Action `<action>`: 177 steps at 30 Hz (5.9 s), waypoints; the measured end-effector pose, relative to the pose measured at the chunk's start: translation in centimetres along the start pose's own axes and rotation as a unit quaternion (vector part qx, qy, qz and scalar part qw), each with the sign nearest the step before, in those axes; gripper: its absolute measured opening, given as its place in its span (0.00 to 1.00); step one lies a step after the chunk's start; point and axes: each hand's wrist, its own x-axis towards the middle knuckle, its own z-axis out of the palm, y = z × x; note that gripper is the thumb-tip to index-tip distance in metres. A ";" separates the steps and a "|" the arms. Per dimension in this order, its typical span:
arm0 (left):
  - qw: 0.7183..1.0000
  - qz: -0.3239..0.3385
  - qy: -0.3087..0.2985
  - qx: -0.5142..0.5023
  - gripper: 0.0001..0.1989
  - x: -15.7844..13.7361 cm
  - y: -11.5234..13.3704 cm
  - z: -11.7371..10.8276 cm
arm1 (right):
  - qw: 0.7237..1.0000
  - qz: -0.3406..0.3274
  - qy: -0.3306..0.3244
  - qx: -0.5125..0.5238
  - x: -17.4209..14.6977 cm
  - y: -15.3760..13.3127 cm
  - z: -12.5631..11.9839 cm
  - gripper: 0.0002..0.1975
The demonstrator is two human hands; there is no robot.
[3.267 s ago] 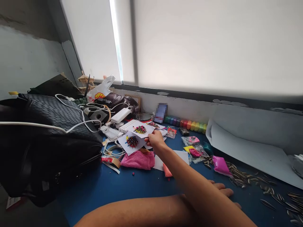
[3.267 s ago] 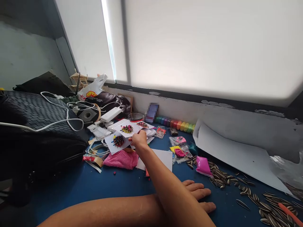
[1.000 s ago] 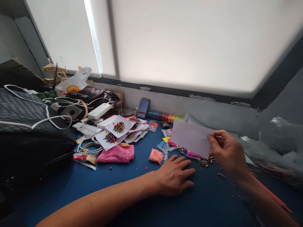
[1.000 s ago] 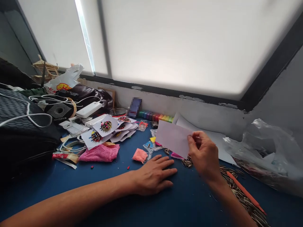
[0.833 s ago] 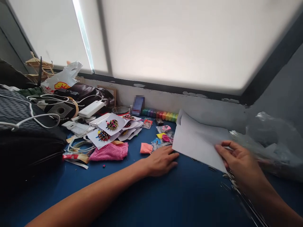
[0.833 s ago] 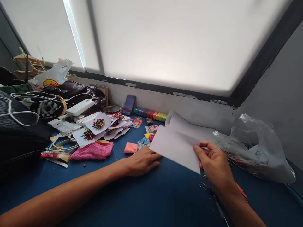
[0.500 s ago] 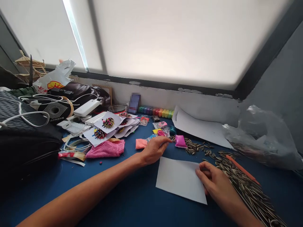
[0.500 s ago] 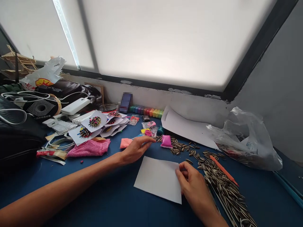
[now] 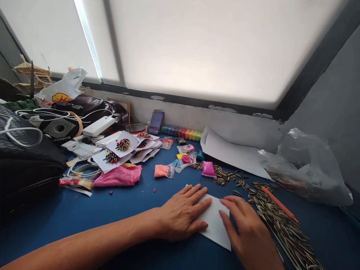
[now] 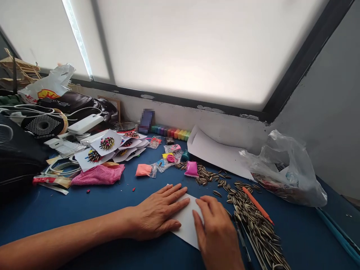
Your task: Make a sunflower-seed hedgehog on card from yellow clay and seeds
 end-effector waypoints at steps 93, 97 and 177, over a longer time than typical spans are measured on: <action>0.999 -0.012 -0.033 -0.015 0.46 -2.6 -1.2 -1.9 | 0.840 0.300 -0.193 0.409 3.1 -4.1 2.4 0.20; 0.999 -0.033 -0.034 -0.018 0.47 -3.1 -1.6 -2.1 | 0.841 0.305 -0.211 0.394 3.0 -4.0 2.4 0.21; 0.999 -0.014 -0.037 -0.021 0.47 -3.4 -2.1 -2.5 | 0.877 0.252 -0.192 0.362 2.0 -4.7 2.8 0.20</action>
